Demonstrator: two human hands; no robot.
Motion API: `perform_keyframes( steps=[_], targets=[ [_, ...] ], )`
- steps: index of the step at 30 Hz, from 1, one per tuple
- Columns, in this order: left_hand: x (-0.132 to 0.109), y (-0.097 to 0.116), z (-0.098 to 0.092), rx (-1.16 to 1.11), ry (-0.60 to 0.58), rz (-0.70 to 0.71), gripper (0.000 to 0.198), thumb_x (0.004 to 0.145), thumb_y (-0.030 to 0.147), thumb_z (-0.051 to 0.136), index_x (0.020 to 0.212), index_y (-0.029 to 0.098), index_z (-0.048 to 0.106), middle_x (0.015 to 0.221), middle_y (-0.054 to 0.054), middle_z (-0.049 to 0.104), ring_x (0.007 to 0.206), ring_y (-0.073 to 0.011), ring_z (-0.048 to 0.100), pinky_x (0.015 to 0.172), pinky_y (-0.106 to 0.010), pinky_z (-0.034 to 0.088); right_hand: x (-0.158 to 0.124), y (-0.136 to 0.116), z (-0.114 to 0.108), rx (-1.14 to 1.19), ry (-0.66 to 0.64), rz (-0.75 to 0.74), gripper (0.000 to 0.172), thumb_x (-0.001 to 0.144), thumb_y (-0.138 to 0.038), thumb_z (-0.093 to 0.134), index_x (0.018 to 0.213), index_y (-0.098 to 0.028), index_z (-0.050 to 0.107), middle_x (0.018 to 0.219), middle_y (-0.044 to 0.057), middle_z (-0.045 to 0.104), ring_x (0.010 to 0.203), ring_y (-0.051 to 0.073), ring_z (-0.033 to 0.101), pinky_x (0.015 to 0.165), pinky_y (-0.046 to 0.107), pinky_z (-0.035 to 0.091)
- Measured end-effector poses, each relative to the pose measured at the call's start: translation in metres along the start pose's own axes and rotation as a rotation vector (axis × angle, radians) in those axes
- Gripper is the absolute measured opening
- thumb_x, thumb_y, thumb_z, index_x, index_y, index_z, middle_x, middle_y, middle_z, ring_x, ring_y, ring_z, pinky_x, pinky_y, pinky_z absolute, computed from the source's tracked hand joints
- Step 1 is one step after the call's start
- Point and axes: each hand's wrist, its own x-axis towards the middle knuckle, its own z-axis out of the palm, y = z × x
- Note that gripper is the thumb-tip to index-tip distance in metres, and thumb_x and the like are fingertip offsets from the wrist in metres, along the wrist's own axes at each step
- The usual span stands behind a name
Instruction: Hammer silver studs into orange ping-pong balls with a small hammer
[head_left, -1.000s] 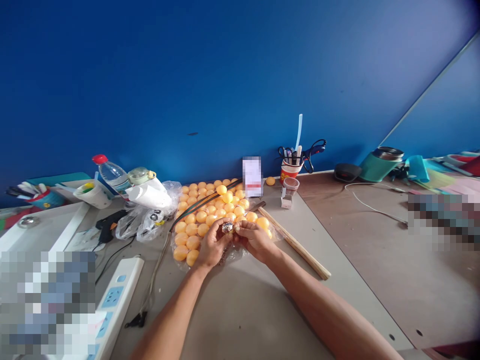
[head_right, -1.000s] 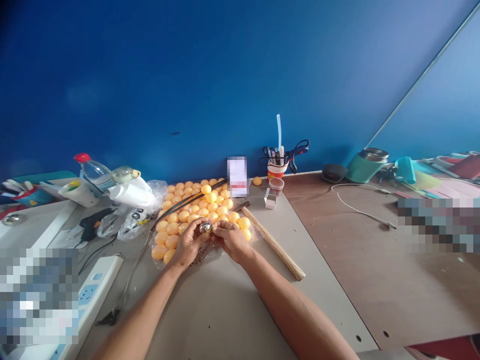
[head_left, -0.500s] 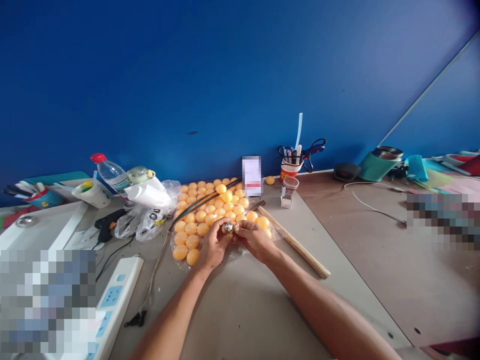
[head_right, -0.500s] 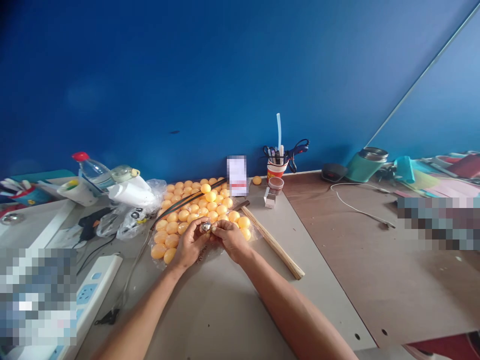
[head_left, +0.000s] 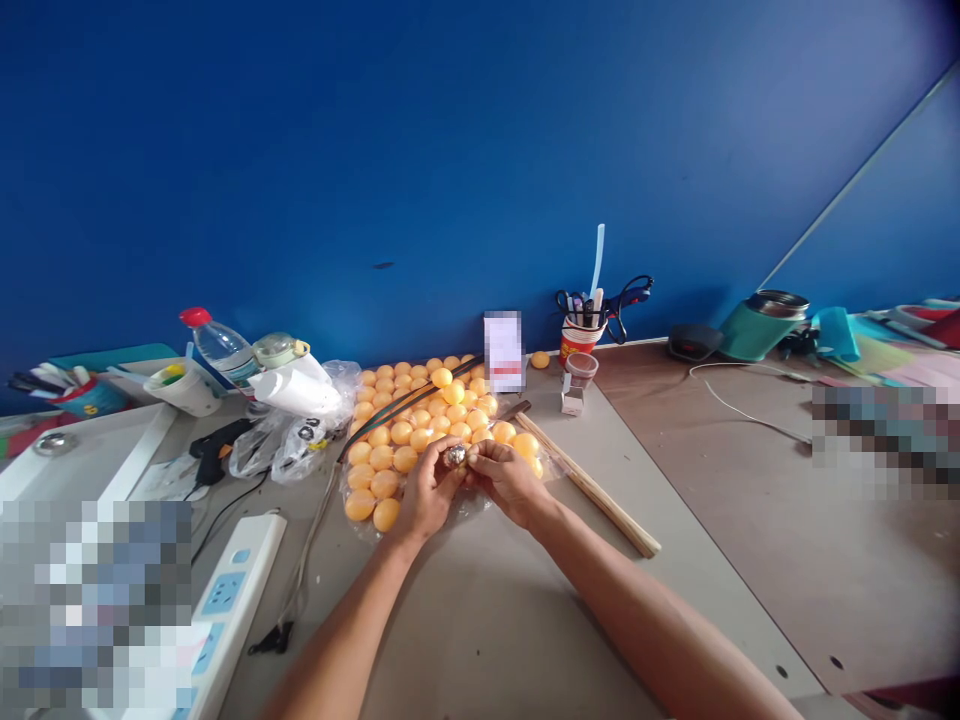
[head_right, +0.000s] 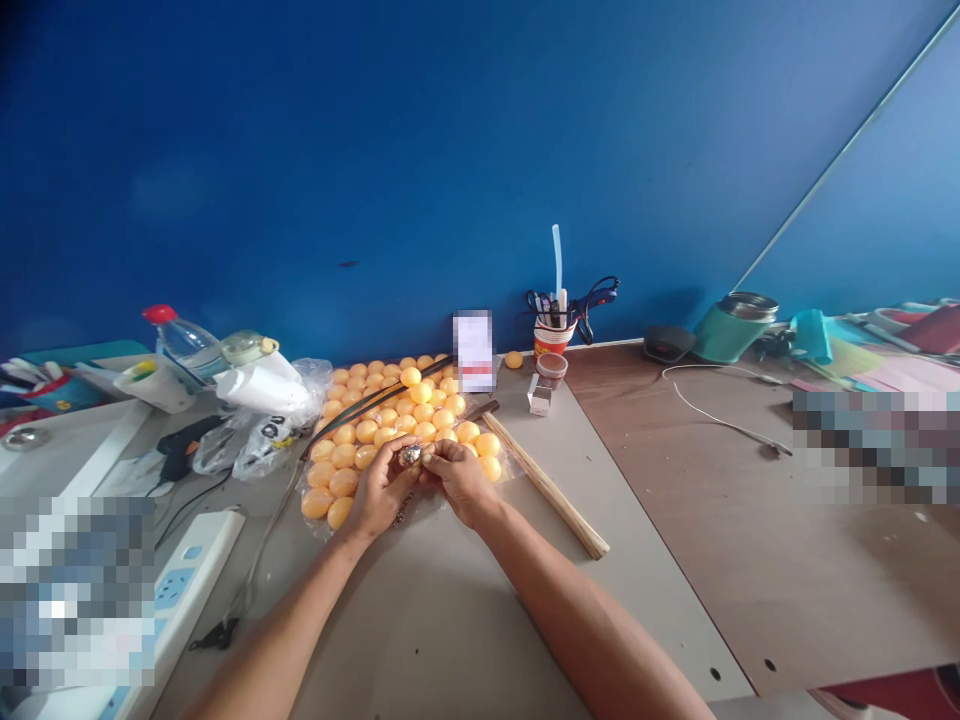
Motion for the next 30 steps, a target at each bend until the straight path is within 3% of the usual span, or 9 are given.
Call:
perform_keyframes(
  steps=[18, 30],
  targets=[
    [-0.002, 0.001, 0.005, -0.069, 0.007, -0.036, 0.04, 0.08, 0.034, 0.067, 0.116, 0.02, 0.059, 0.112, -0.009, 0.065, 0.102, -0.0232, 0.061, 0.092, -0.036, 0.049, 0.001, 0.003, 0.001, 0.058, 0.03, -0.018, 0.034, 0.053, -0.027, 0.086, 0.065, -0.019, 0.056, 0.06, -0.003, 0.057, 0.053, 0.009, 0.047, 0.054, 0.024, 0.036],
    [0.002, 0.006, -0.001, -0.334, 0.079, -0.133, 0.037, 0.079, 0.034, 0.069, 0.112, 0.021, 0.057, 0.106, -0.004, 0.062, 0.098, -0.0178, 0.058, 0.088, -0.03, 0.046, 0.003, 0.003, -0.001, 0.165, -0.133, -0.035, 0.029, 0.059, -0.028, 0.085, 0.065, -0.02, 0.058, 0.052, -0.005, 0.051, 0.048, 0.008, 0.042, 0.052, 0.024, 0.038]
  ],
)
